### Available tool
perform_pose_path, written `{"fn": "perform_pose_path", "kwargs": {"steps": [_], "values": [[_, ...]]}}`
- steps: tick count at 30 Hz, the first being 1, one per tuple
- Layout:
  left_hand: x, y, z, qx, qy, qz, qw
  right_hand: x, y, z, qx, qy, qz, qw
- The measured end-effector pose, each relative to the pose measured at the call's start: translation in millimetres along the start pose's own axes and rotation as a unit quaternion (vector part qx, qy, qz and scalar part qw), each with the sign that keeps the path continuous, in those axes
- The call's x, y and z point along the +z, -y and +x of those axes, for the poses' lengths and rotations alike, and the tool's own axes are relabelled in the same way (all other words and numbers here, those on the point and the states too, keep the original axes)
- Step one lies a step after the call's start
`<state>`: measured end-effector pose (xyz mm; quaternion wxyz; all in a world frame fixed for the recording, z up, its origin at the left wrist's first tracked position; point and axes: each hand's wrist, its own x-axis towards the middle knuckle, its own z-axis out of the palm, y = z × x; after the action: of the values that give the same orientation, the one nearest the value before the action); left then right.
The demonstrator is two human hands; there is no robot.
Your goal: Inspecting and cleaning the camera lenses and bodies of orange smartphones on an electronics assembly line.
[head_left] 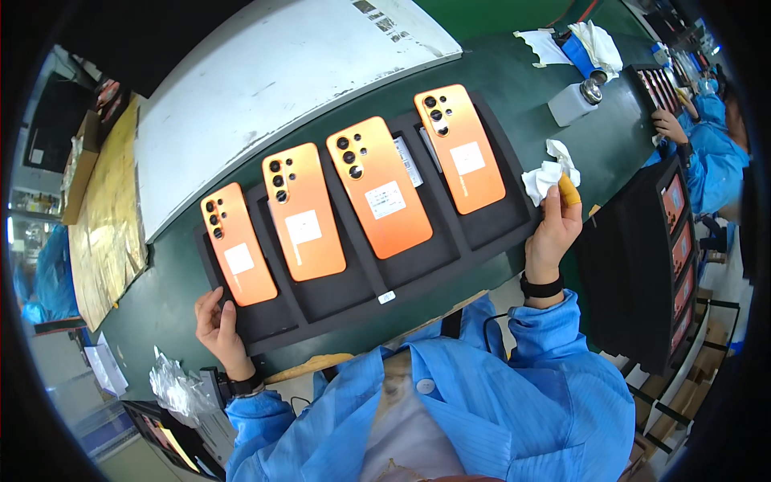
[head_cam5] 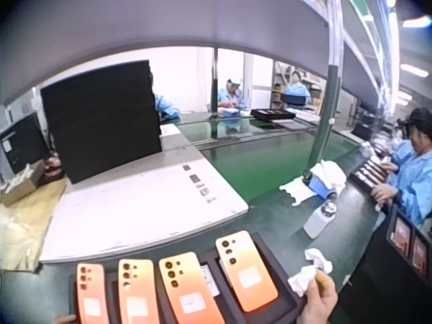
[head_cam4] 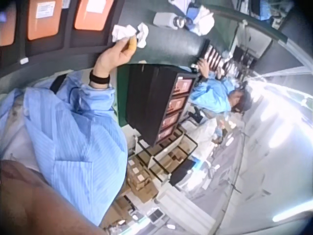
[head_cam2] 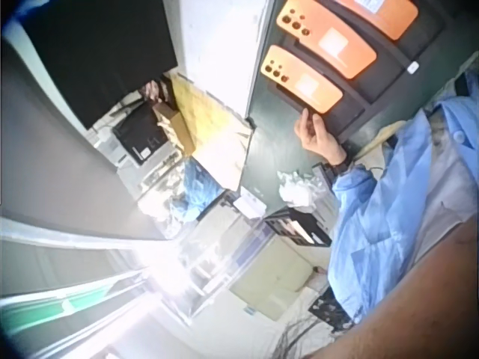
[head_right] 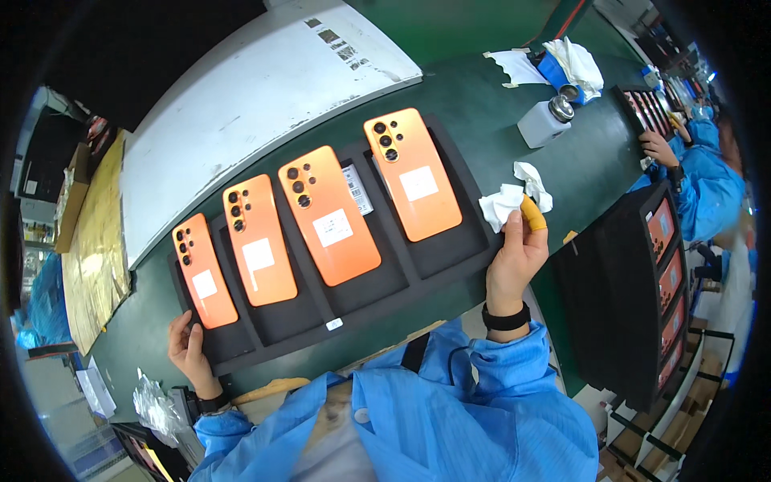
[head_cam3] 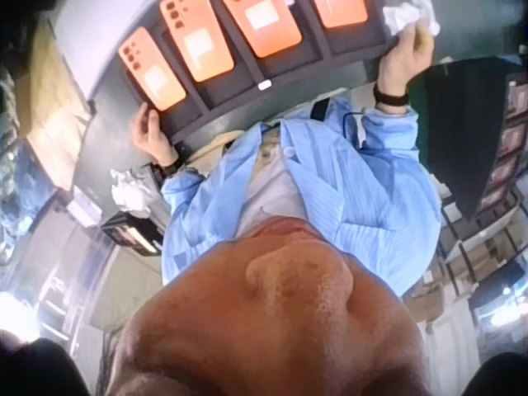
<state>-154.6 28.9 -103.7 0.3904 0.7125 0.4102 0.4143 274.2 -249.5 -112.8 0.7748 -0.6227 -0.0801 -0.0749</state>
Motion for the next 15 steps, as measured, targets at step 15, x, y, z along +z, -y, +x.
{"fn": "perform_pose_path", "kwargs": {"steps": [15], "values": [[12.5,-8.2,5.7,0.026,-0.012,-0.032,0.999,-5.8,-3.6,-9.7,-0.146,0.033,-0.213,0.965]]}}
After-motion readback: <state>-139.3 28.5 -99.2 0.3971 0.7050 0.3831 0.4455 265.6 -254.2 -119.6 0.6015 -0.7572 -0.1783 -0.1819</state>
